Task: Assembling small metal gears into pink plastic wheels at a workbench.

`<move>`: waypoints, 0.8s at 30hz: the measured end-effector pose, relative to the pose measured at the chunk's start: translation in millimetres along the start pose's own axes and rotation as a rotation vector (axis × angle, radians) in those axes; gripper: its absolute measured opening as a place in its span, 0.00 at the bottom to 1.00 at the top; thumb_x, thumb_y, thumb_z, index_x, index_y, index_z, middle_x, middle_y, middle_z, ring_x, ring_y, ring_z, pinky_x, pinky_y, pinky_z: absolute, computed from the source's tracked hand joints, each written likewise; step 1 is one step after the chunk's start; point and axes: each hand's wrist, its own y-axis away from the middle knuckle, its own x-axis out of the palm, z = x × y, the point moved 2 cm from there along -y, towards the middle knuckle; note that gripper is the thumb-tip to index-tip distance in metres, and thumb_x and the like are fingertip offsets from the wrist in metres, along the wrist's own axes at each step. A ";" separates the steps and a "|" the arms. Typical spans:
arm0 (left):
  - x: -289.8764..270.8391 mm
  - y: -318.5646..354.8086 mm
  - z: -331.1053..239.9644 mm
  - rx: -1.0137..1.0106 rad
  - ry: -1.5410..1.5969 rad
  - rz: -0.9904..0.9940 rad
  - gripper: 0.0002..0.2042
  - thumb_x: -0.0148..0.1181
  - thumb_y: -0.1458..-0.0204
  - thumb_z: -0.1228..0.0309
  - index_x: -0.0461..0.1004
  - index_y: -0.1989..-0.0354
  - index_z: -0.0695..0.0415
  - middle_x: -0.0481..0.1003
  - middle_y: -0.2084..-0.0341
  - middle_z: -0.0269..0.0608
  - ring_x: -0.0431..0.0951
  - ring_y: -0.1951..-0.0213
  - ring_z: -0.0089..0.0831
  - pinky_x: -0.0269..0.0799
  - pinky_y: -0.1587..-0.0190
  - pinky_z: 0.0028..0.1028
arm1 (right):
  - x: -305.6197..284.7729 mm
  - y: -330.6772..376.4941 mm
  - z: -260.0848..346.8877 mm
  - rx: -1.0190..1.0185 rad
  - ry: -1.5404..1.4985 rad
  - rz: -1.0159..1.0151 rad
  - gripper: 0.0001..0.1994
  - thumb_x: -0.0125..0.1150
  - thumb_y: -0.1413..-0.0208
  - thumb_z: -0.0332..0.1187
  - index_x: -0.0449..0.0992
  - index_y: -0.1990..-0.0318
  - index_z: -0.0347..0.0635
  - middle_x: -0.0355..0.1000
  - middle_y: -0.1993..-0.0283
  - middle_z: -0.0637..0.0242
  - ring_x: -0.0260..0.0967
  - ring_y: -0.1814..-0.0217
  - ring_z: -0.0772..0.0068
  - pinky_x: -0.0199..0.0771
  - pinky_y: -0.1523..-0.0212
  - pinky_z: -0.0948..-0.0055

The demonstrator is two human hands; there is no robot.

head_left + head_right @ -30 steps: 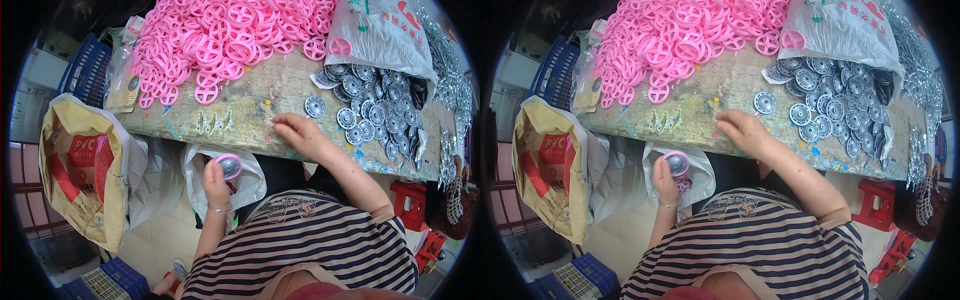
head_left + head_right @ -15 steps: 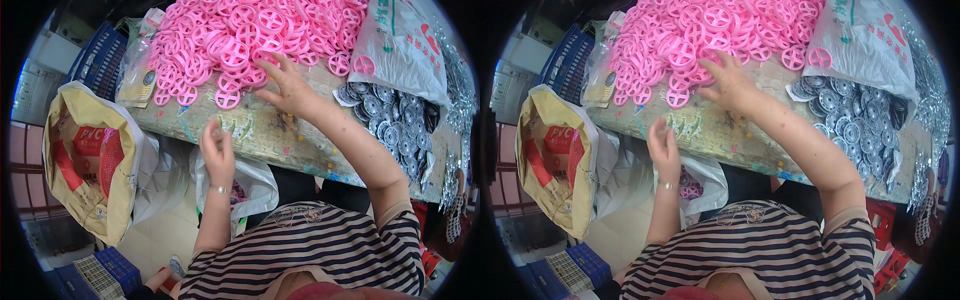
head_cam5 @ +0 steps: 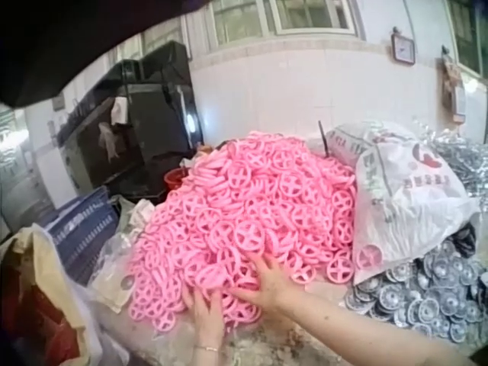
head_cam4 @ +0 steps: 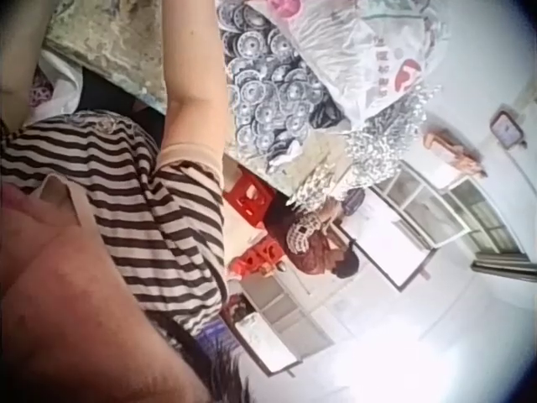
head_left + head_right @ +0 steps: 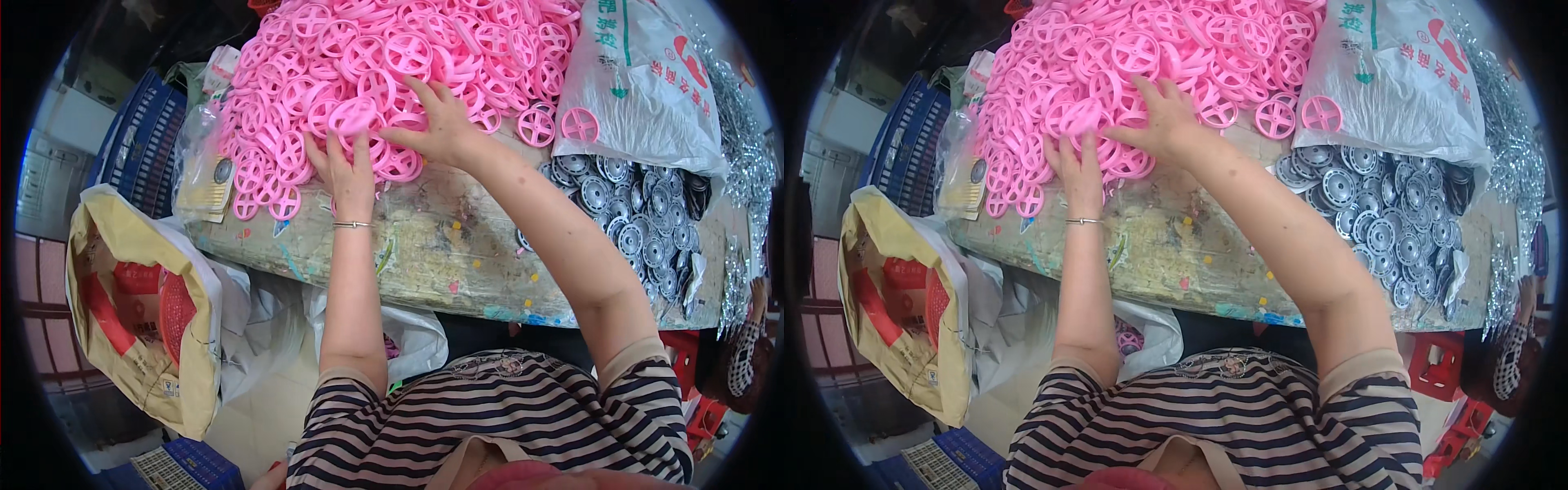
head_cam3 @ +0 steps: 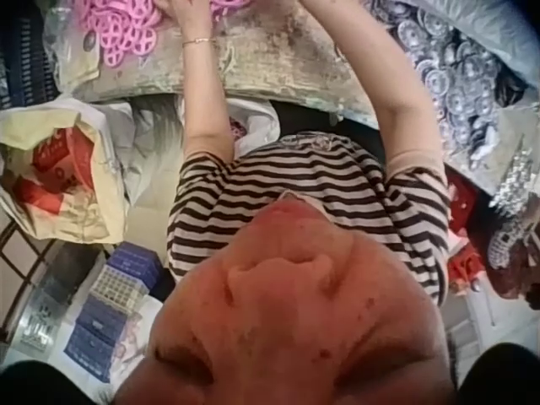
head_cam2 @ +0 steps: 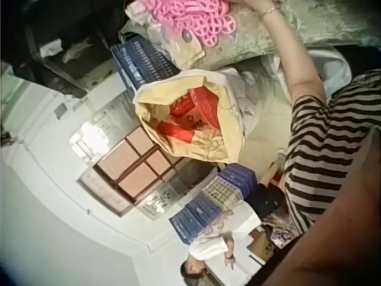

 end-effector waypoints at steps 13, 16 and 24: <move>15.6 27.3 -50.1 0.234 0.200 0.139 0.23 0.58 0.47 0.59 0.68 0.45 0.57 0.63 0.45 0.57 0.62 0.44 0.56 0.57 0.43 0.45 | -21.0 26.6 -35.0 -0.063 -0.003 -0.082 0.36 0.68 0.61 0.47 0.64 0.42 0.44 0.60 0.45 0.44 0.60 0.41 0.41 0.63 0.42 0.53; 35.0 50.5 -75.6 0.231 0.236 0.219 0.23 0.61 0.49 0.60 0.68 0.46 0.58 0.63 0.46 0.58 0.62 0.44 0.55 0.59 0.43 0.45 | -30.1 50.9 -56.4 -0.143 0.037 -0.138 0.28 0.63 0.57 0.38 0.66 0.46 0.43 0.61 0.45 0.46 0.61 0.44 0.42 0.62 0.42 0.54; 58.2 79.6 -115.7 0.326 0.276 0.375 0.23 0.62 0.50 0.57 0.72 0.48 0.57 0.58 0.41 0.64 0.58 0.40 0.60 0.54 0.39 0.46 | -63.2 92.0 -107.4 -0.107 0.022 -0.222 0.20 0.60 0.52 0.37 0.71 0.51 0.38 0.67 0.51 0.46 0.65 0.48 0.45 0.66 0.47 0.56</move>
